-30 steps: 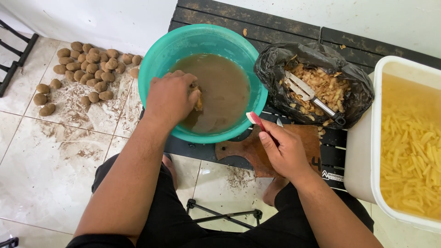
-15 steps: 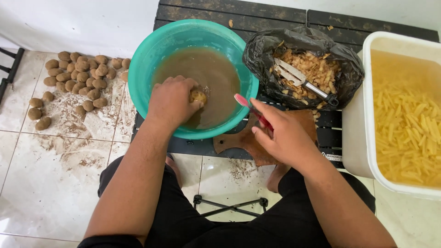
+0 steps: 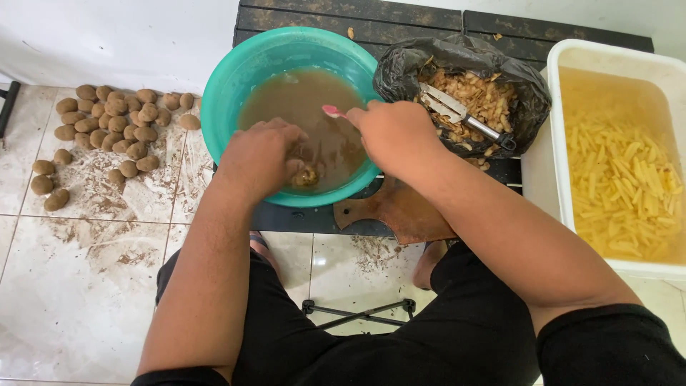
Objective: Cutting potatoes into strips on a board and cleaning a potato with a toothbrush in a bowl of water.
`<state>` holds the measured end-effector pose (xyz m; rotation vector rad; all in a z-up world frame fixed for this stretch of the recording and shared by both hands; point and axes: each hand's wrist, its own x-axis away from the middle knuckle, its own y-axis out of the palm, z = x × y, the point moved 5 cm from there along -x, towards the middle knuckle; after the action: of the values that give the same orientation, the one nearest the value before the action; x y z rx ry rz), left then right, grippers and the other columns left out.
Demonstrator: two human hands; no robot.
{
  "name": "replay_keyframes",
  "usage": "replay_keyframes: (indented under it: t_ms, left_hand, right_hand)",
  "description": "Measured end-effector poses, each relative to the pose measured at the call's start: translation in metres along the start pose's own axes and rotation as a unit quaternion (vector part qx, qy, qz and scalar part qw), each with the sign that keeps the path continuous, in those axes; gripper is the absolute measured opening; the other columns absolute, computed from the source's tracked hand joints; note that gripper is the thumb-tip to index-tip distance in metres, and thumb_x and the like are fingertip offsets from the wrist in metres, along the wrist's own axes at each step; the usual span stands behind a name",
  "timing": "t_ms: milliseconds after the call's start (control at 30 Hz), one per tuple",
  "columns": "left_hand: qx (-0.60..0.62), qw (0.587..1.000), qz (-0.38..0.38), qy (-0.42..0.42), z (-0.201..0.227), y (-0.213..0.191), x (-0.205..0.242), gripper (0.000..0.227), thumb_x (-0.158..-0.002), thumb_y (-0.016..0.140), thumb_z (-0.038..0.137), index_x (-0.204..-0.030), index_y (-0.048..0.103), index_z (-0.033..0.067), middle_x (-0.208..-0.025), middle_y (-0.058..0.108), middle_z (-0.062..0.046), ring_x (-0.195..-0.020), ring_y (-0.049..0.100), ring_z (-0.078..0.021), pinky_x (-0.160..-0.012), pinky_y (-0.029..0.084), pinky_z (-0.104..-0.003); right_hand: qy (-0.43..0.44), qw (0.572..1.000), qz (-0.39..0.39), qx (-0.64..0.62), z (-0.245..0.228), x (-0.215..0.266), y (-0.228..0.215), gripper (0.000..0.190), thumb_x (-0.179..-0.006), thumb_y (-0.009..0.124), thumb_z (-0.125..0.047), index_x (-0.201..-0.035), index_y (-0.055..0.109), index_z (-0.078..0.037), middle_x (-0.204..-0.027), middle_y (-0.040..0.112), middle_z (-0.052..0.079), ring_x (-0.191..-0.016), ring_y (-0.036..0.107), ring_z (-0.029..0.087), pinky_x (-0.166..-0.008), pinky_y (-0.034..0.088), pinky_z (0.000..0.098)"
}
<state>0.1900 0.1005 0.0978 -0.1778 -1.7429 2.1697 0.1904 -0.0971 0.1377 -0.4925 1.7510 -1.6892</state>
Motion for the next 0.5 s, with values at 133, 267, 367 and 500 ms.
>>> replay_keyframes:
  t_ms: [133,267,367,500]
  left_hand:
    - [0.032,0.995,-0.085,-0.04,0.004,-0.003,0.017,0.037,-0.089,0.076,0.041,-0.122,0.073,0.0243,-0.114,0.076,-0.003,-0.115,0.07,-0.03,-0.099,0.05,-0.051]
    - [0.025,0.992,-0.112,-0.051,0.005,-0.006,0.021,0.034,-0.087,0.074,0.036,-0.12,0.074,0.0274,-0.11,0.078,-0.003,-0.114,0.071,-0.0299,-0.096,0.054,-0.052]
    - [0.02,0.993,-0.102,-0.055,-0.007,0.023,0.008,0.034,-0.082,0.078,0.036,-0.115,0.076,0.0262,-0.103,0.079,-0.003,-0.11,0.073,-0.03,-0.094,0.057,-0.051]
    - [0.0,0.994,-0.089,-0.063,-0.01,0.036,-0.006,0.036,-0.076,0.079,0.038,-0.099,0.079,0.0095,-0.091,0.078,-0.013,-0.096,0.076,-0.0373,-0.086,0.061,-0.051]
  right_hand:
    - [0.045,0.995,-0.071,0.053,-0.006,-0.01,0.025,0.012,-0.093,0.061,-0.004,-0.088,0.07,-0.009,-0.071,0.059,0.008,-0.056,0.062,0.022,-0.05,0.049,0.0309]
    - [0.078,0.98,-0.115,-0.145,-0.026,-0.012,0.006,0.02,-0.098,0.055,-0.007,-0.101,0.074,0.0,-0.075,0.068,0.019,-0.066,0.067,0.036,-0.058,0.051,0.0427]
    - [0.097,0.98,-0.115,-0.127,-0.015,-0.007,0.016,0.019,-0.099,0.055,-0.013,-0.097,0.072,-0.004,-0.073,0.068,0.016,-0.067,0.067,0.035,-0.059,0.05,0.0415]
    - [0.155,0.971,-0.158,-0.091,-0.008,-0.004,0.008,0.027,-0.105,0.048,-0.021,-0.104,0.074,-0.015,-0.072,0.067,0.004,-0.069,0.068,0.023,-0.065,0.054,0.0312]
